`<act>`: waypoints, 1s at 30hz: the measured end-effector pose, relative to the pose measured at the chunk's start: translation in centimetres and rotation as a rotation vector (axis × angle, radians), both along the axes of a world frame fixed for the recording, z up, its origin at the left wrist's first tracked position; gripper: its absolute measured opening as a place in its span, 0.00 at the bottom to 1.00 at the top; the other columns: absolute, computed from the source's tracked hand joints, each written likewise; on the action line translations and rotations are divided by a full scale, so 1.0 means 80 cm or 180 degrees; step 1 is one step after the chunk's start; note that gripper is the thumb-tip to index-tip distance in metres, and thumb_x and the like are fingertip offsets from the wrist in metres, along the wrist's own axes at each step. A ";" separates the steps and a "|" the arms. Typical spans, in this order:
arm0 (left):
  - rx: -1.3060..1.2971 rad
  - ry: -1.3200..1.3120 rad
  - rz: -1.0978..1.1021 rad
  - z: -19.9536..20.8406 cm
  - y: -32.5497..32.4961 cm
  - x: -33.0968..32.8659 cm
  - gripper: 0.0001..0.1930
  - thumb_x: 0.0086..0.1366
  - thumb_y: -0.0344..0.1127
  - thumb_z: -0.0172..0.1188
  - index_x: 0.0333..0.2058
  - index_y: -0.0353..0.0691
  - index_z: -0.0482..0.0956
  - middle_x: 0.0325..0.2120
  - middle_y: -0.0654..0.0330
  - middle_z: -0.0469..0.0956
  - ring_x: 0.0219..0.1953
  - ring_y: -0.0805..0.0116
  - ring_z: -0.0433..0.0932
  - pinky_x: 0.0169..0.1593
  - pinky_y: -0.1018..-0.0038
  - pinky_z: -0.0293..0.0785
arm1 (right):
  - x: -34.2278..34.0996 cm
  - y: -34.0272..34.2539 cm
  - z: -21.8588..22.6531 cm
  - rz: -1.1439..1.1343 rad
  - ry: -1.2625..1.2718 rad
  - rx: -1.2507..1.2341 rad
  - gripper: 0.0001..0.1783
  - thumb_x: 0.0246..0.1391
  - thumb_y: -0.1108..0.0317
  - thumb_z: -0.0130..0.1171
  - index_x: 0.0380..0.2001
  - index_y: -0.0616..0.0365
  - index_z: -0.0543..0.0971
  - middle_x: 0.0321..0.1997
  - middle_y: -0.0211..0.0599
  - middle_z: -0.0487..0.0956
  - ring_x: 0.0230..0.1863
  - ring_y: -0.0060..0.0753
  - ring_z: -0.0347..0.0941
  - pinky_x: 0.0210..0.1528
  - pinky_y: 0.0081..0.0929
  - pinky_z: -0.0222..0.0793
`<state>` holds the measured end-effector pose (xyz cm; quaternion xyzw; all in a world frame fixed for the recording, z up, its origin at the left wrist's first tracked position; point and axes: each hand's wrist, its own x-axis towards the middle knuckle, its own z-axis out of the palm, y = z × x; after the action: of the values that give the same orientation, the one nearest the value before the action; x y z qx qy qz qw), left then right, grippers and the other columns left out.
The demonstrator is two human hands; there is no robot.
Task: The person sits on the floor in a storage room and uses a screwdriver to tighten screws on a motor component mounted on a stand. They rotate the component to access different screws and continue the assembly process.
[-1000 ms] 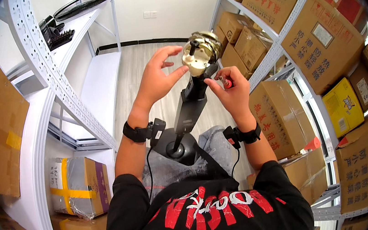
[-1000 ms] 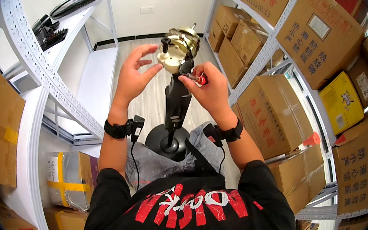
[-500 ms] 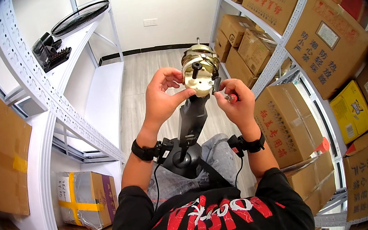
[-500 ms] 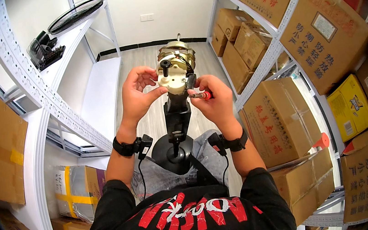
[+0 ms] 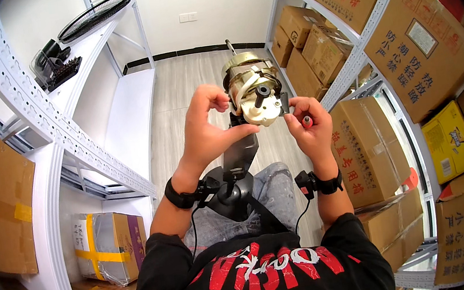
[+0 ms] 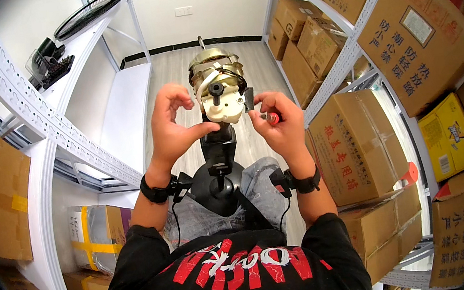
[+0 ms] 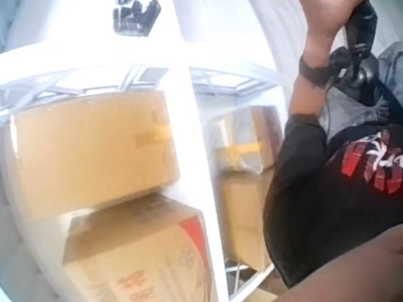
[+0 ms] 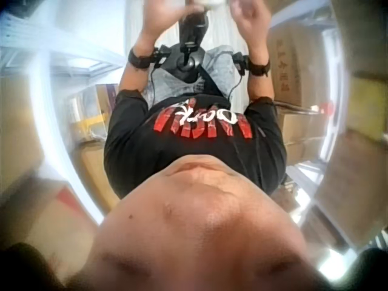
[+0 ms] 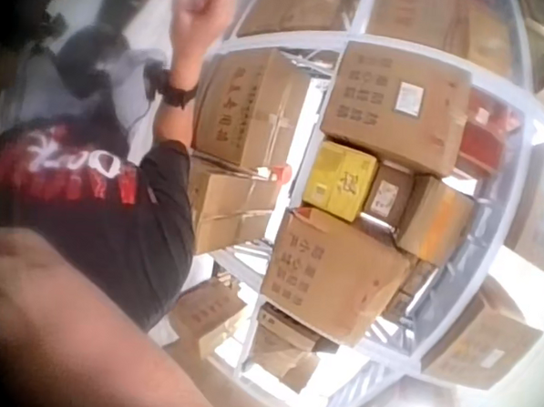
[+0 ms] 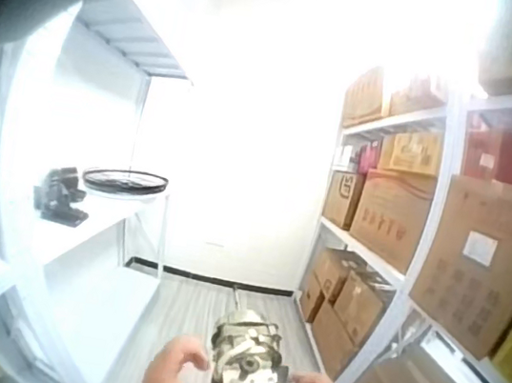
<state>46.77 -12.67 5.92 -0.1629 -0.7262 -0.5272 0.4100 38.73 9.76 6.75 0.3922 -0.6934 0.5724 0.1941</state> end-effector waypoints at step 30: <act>0.0147 -0.1398 -0.0339 -0.050 -0.008 0.014 0.55 0.48 0.42 0.79 0.70 0.42 0.53 0.64 0.48 0.65 0.68 0.54 0.63 0.65 0.56 0.66 | 0.039 0.106 -0.022 0.0693 -0.0998 -0.0406 0.33 0.51 0.85 0.49 0.64 0.63 0.65 0.51 0.37 0.76 0.33 0.21 0.70 0.36 0.19 0.68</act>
<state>47.86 -13.32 1.95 -0.0729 -0.7761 -0.5875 0.2173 41.84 18.25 4.99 0.3578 -0.6309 0.6870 0.0451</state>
